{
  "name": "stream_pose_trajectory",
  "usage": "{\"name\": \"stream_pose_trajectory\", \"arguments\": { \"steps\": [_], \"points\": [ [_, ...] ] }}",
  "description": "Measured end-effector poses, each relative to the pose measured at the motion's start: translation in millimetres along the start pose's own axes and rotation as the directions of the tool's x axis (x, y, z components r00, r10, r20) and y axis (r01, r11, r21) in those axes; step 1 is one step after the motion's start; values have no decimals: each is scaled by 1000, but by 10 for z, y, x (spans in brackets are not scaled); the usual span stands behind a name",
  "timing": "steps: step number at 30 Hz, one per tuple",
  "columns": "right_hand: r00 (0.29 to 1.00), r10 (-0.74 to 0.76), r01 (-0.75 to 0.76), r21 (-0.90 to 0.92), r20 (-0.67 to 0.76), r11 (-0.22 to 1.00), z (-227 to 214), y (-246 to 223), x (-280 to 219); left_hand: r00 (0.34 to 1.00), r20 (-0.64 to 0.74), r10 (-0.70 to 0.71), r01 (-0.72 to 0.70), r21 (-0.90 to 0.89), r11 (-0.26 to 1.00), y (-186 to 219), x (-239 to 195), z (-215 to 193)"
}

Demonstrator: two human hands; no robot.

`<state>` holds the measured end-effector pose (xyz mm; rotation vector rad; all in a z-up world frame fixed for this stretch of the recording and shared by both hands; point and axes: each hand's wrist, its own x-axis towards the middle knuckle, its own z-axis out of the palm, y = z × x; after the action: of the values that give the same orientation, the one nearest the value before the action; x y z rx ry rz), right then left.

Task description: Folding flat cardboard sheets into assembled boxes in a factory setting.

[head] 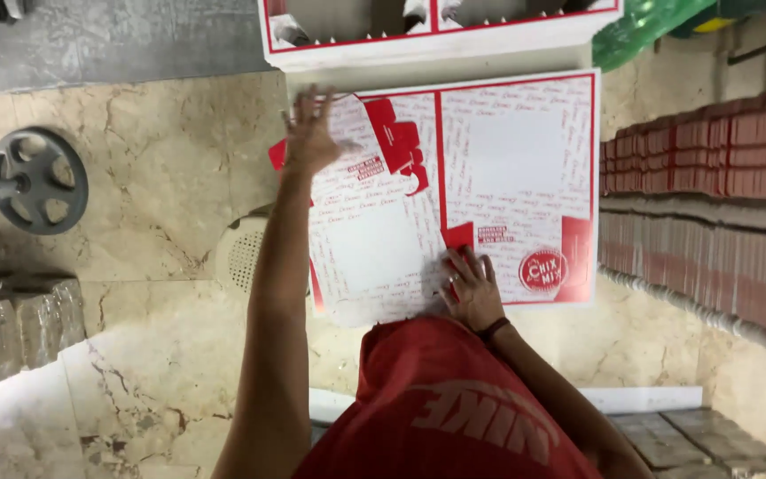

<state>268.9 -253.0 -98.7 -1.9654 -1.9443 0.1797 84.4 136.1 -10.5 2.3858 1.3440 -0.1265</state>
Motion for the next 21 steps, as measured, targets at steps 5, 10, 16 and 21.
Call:
{"name": "stream_pose_trajectory", "arguments": {
  "steps": [5,10,16,21],
  "points": [
    [999,47,-48,-30,-18,998,129,-99,-177,990,87,-110,106,50,993,-588,272,569],
    [981,188,-190,-50,-50,980,181,-367,-466,992,113,62,-71,76,995,-238,113,410],
    [494,868,-834,311,54,456,343,-590,-849,980,127,155,-162,40,986,-57,4,382],
    [462,529,-834,146,712,531,238,-950,-666,982,174,73,-78,17,997,-104,-108,458]
  ]
}}
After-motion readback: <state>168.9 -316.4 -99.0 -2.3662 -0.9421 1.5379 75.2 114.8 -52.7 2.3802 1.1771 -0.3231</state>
